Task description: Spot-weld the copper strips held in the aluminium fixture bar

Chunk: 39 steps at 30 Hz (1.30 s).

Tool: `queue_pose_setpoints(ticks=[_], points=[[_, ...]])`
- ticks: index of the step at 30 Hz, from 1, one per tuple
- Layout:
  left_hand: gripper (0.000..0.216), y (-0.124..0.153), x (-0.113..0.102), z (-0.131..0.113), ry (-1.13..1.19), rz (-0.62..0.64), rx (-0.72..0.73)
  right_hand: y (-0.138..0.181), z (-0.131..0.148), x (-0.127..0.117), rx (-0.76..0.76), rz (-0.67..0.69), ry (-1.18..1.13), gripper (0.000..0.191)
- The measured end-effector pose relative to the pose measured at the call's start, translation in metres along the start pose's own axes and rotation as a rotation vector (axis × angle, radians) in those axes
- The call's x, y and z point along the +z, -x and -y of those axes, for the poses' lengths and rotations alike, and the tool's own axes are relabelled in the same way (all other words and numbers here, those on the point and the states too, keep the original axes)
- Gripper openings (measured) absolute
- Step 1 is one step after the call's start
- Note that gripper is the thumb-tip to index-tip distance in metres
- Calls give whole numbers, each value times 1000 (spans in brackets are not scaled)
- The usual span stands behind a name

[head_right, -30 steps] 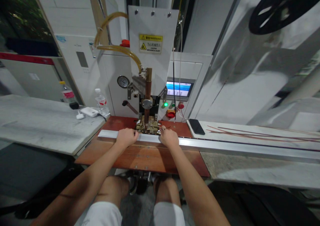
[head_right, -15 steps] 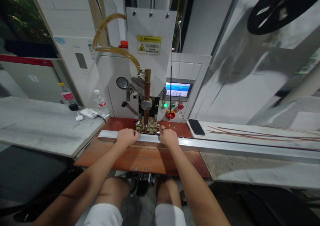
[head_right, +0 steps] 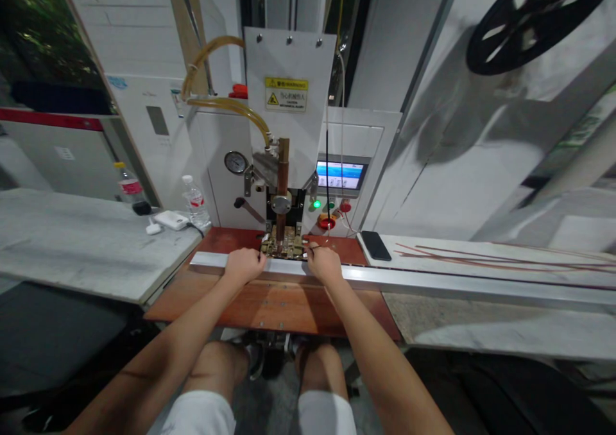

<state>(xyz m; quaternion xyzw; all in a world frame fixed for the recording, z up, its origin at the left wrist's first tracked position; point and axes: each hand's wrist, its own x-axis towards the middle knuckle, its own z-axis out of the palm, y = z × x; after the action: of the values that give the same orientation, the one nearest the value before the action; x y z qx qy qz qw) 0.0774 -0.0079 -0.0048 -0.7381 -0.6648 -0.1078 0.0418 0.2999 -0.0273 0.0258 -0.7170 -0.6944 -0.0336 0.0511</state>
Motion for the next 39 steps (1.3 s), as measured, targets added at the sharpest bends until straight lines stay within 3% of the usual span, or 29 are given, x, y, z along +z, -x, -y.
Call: queue_pose_setpoints(ticks=[12, 21, 33, 39], points=[[59, 1, -2, -1, 7, 17, -9, -3, 21, 6, -17, -51, -65, 41], [59, 1, -2, 0, -4, 3, 3, -3, 18, 10, -23, -150, -46, 42], [58, 1, -4, -1, 9, 44, -12, -2, 32, 9, -22, -52, -1, 42], [59, 3, -5, 0, 7, 28, 0, 0, 33, 13, -58, -85, -12, 40]])
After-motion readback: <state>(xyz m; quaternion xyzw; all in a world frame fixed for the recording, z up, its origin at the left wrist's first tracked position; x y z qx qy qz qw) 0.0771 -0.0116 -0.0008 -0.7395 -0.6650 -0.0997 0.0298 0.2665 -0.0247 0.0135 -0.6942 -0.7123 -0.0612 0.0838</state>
